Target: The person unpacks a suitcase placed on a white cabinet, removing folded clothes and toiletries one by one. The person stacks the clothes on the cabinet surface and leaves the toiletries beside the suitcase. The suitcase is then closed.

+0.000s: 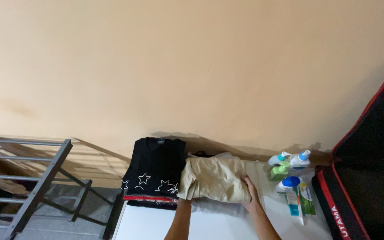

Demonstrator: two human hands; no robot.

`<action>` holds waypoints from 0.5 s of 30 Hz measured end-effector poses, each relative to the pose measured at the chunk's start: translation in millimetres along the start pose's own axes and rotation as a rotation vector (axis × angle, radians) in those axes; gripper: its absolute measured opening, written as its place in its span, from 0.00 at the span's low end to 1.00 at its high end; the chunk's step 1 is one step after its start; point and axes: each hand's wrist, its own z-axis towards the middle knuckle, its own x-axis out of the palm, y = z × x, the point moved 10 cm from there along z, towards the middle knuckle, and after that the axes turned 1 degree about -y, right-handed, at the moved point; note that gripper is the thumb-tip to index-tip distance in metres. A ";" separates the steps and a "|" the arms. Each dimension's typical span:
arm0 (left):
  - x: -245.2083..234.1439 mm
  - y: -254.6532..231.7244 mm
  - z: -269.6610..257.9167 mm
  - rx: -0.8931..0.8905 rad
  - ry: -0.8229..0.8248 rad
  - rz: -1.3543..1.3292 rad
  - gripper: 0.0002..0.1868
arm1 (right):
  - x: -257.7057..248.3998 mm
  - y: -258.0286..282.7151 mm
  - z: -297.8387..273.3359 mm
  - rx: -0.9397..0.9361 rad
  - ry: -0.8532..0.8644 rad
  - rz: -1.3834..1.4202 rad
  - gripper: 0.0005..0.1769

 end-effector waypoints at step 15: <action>80.2 -54.2 -148.6 0.037 -0.016 0.861 0.19 | 44.9 101.2 -58.4 -0.812 -0.321 -1.195 0.36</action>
